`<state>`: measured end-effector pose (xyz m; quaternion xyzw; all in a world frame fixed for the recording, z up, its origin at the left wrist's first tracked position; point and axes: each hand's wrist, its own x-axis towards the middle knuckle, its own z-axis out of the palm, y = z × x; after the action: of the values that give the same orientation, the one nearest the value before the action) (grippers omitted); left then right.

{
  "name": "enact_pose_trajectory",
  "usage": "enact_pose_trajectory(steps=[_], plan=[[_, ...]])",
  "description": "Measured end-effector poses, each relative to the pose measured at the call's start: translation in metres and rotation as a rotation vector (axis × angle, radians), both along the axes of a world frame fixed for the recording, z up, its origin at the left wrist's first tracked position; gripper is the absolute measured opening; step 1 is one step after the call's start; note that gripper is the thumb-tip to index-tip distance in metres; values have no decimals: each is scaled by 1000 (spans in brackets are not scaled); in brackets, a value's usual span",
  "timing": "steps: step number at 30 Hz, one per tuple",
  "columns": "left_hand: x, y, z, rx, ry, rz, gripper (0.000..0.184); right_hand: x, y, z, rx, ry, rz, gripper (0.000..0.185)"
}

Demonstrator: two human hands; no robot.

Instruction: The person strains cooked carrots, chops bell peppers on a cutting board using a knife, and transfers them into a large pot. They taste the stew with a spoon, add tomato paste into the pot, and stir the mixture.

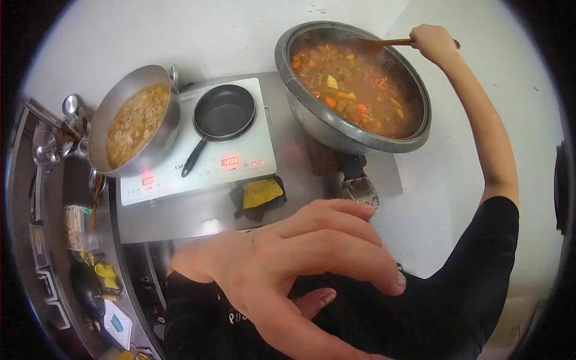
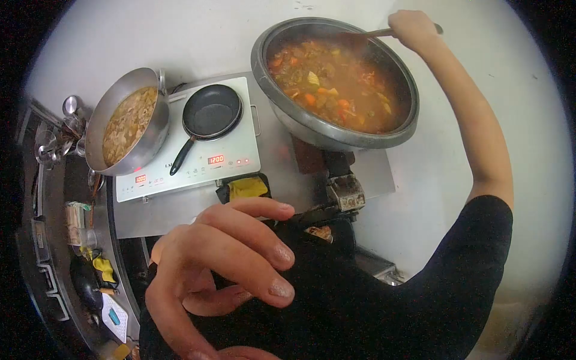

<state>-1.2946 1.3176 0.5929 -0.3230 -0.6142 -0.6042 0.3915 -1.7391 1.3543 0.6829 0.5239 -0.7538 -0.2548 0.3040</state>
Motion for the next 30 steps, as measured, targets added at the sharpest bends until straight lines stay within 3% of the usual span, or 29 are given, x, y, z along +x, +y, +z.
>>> enact_pose_trajectory(steps=[3,7,9,12,18,21,24,26,27,28,30], plan=[[-7,8,0,47,16,43,62,-23,-20,-35,114,110,49,17],[-13,10,5,96,-16,69,48,-67,-16,-65,220,12,70,18],[-16,13,7,138,-18,80,44,-65,-3,-64,302,-63,-30,19],[-12,12,5,192,-30,87,40,-64,28,-72,240,-132,11,21],[-3,-4,-6,152,-55,-93,48,-8,76,-47,346,-187,-174,23],[-1,4,-7,263,52,37,48,25,90,-35,347,-304,-265,22],[5,2,-1,269,24,-30,44,50,98,-22,335,-456,-419,20],[11,-3,-1,274,6,-52,43,55,101,-22,355,-506,-324,22],[14,-7,-2,277,-1,-57,42,59,99,-20,349,-625,-456,23],[15,-14,-8,204,11,-77,41,65,96,-18,341,-741,-588,24],[14,-33,-22,52,39,-123,38,80,90,-18,326,-862,-601,24]])
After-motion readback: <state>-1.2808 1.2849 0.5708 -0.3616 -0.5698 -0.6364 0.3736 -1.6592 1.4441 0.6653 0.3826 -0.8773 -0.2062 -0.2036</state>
